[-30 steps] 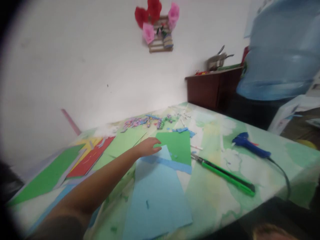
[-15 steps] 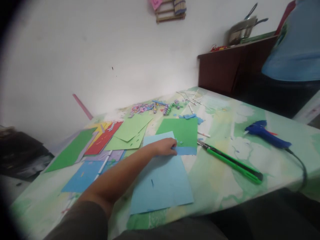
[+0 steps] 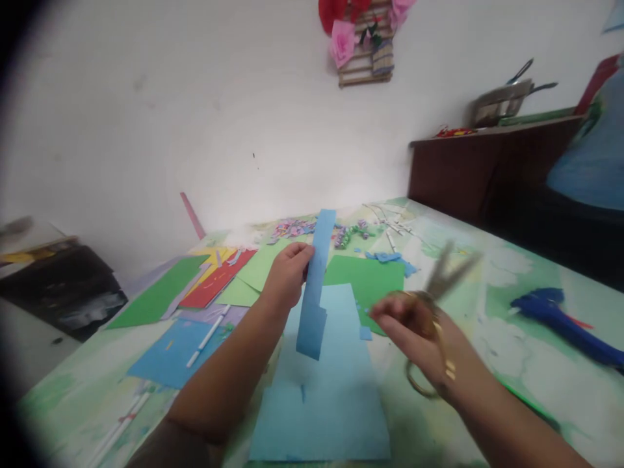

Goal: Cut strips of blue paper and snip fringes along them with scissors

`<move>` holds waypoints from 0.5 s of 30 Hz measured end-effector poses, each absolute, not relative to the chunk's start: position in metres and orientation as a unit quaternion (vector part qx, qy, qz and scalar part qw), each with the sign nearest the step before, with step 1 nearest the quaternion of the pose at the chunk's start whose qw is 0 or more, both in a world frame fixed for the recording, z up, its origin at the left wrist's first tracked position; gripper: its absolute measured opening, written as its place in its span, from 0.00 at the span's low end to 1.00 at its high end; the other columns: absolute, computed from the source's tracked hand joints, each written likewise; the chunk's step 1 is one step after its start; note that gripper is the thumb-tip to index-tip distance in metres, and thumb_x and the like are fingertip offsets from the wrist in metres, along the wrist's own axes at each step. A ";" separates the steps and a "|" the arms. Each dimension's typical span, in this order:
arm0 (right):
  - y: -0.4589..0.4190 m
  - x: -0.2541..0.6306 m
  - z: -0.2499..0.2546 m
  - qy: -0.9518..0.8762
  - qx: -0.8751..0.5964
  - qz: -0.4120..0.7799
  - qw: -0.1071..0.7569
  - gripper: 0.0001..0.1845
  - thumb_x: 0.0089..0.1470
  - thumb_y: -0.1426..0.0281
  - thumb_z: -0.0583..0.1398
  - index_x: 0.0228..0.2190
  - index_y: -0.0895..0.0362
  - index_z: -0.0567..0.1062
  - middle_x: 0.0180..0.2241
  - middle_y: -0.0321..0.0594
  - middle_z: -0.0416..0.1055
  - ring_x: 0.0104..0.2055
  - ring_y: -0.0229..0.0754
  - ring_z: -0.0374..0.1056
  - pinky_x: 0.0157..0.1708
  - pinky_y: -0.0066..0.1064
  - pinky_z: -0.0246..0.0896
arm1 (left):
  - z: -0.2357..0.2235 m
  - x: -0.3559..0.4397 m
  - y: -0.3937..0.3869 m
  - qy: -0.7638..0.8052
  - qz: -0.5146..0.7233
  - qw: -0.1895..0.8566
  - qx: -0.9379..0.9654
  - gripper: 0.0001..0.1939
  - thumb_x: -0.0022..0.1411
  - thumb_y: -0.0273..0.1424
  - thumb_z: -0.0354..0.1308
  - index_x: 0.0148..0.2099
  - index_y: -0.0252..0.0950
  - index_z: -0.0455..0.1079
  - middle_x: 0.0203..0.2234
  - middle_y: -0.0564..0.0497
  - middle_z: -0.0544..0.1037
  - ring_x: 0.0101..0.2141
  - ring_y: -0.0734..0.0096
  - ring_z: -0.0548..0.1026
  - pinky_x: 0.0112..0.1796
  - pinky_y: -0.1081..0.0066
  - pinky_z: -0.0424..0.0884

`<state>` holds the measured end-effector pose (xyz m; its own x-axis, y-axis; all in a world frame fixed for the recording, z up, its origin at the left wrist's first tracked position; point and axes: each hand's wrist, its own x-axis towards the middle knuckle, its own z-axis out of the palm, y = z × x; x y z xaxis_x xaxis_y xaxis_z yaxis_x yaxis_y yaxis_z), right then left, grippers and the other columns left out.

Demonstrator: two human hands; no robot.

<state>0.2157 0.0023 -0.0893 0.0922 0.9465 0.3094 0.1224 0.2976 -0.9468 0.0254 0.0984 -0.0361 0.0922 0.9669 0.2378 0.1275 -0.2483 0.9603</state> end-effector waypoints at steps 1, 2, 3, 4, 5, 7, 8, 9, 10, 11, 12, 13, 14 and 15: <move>0.019 0.204 -0.083 -0.572 -0.429 0.414 0.564 0.13 0.41 0.62 0.63 0.24 0.54 0.66 0.31 0.38 0.71 0.35 0.43 0.67 0.34 0.35 0.62 | -0.033 0.026 0.094 0.433 0.520 0.421 0.604 0.10 0.54 0.37 0.48 0.27 0.36 0.58 0.16 0.58 0.59 0.17 0.81 0.60 0.20 0.78 0.59; 0.032 0.192 -0.078 -0.559 -0.408 0.445 0.568 0.13 0.39 0.63 0.64 0.22 0.55 0.64 0.30 0.37 0.71 0.34 0.43 0.67 0.34 0.35 0.61 | -0.031 0.027 0.090 0.416 0.538 0.421 0.600 0.10 0.53 0.37 0.50 0.26 0.36 0.59 0.16 0.58 0.58 0.18 0.81 0.59 0.21 0.78 0.59; 0.043 0.181 -0.075 -0.552 -0.390 0.473 0.565 0.13 0.39 0.66 0.64 0.22 0.55 0.64 0.29 0.37 0.71 0.33 0.41 0.66 0.34 0.34 0.60 | -0.029 0.027 0.087 0.399 0.554 0.419 0.599 0.10 0.52 0.36 0.52 0.25 0.35 0.60 0.16 0.58 0.59 0.19 0.81 0.59 0.21 0.78 0.59; 0.051 0.171 -0.073 -0.545 -0.362 0.497 0.570 0.12 0.39 0.68 0.64 0.22 0.55 0.64 0.27 0.35 0.70 0.29 0.38 0.65 0.31 0.32 0.59 | -0.027 0.027 0.084 0.385 0.566 0.413 0.601 0.10 0.51 0.36 0.53 0.25 0.35 0.61 0.16 0.58 0.59 0.19 0.81 0.59 0.22 0.78 0.59; 0.056 0.162 -0.073 -0.534 -0.331 0.515 0.584 0.11 0.40 0.69 0.63 0.23 0.55 0.63 0.24 0.32 0.68 0.26 0.36 0.63 0.28 0.30 0.57 | -0.026 0.027 0.083 0.376 0.573 0.405 0.605 0.10 0.51 0.36 0.54 0.24 0.35 0.62 0.16 0.57 0.59 0.20 0.80 0.59 0.22 0.78 0.60; 0.063 0.152 -0.075 -0.526 -0.306 0.522 0.598 0.10 0.41 0.70 0.61 0.22 0.55 0.63 0.20 0.29 0.65 0.23 0.34 0.60 0.26 0.28 0.55 | -0.024 0.027 0.082 0.377 0.569 0.394 0.616 0.11 0.51 0.37 0.54 0.24 0.35 0.62 0.16 0.57 0.59 0.20 0.79 0.60 0.23 0.77 0.59; 0.065 0.149 -0.076 -0.522 -0.299 0.523 0.604 0.09 0.41 0.71 0.61 0.22 0.55 0.62 0.19 0.28 0.64 0.23 0.34 0.60 0.26 0.28 0.54 | -0.023 0.028 0.082 0.383 0.564 0.389 0.619 0.11 0.51 0.37 0.54 0.24 0.35 0.62 0.16 0.57 0.59 0.20 0.79 0.60 0.22 0.77 0.59; 0.066 0.148 -0.078 -0.519 -0.295 0.523 0.608 0.09 0.41 0.72 0.61 0.22 0.55 0.62 0.19 0.28 0.64 0.23 0.33 0.60 0.26 0.28 0.54 | -0.022 0.028 0.081 0.389 0.562 0.385 0.620 0.11 0.51 0.37 0.54 0.23 0.35 0.62 0.16 0.58 0.59 0.20 0.79 0.60 0.22 0.77 0.59; 0.066 0.148 -0.079 -0.516 -0.291 0.525 0.611 0.09 0.40 0.72 0.61 0.22 0.55 0.63 0.19 0.28 0.64 0.23 0.33 0.60 0.26 0.28 0.53 | -0.021 0.029 0.081 0.394 0.561 0.380 0.621 0.11 0.50 0.37 0.54 0.23 0.35 0.61 0.16 0.58 0.59 0.19 0.80 0.59 0.22 0.77 0.58; 0.067 0.149 -0.080 -0.514 -0.286 0.529 0.612 0.09 0.40 0.72 0.61 0.23 0.55 0.63 0.20 0.29 0.65 0.23 0.33 0.60 0.27 0.28 0.53 | -0.020 0.029 0.080 0.400 0.561 0.373 0.622 0.11 0.50 0.37 0.54 0.23 0.35 0.61 0.16 0.58 0.59 0.19 0.80 0.59 0.22 0.77 0.58; 0.067 0.150 -0.080 -0.513 -0.282 0.534 0.610 0.09 0.39 0.72 0.61 0.23 0.55 0.64 0.20 0.29 0.65 0.24 0.34 0.60 0.27 0.28 0.53 | -0.019 0.030 0.079 0.405 0.563 0.363 0.622 0.11 0.50 0.37 0.54 0.22 0.35 0.61 0.16 0.58 0.60 0.19 0.80 0.59 0.22 0.77 0.58; 0.066 0.151 -0.079 -0.513 -0.279 0.542 0.604 0.09 0.38 0.72 0.61 0.23 0.55 0.64 0.20 0.30 0.65 0.24 0.34 0.60 0.27 0.29 0.54 | -0.018 0.031 0.077 0.411 0.566 0.352 0.622 0.11 0.50 0.37 0.53 0.22 0.35 0.61 0.16 0.58 0.60 0.19 0.80 0.59 0.22 0.77 0.58; 0.065 0.152 -0.078 -0.514 -0.277 0.551 0.596 0.09 0.38 0.72 0.61 0.23 0.56 0.65 0.19 0.30 0.66 0.23 0.34 0.60 0.27 0.29 0.54 | -0.017 0.032 0.075 0.418 0.569 0.340 0.621 0.11 0.50 0.37 0.53 0.22 0.35 0.62 0.16 0.58 0.61 0.19 0.80 0.59 0.23 0.77 0.58; 0.063 0.153 -0.075 -0.514 -0.277 0.562 0.586 0.08 0.38 0.71 0.61 0.22 0.56 0.65 0.19 0.31 0.66 0.23 0.35 0.60 0.27 0.30 0.54 | -0.017 0.032 0.072 0.426 0.573 0.330 0.617 0.11 0.50 0.36 0.53 0.22 0.35 0.62 0.16 0.58 0.61 0.19 0.80 0.59 0.23 0.77 0.58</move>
<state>0.1525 0.0628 -0.0754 -0.1607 0.9428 0.2919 -0.3737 0.2156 -0.9021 0.0324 0.0722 -0.0169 -0.0203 0.9044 0.4262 0.1474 -0.4190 0.8960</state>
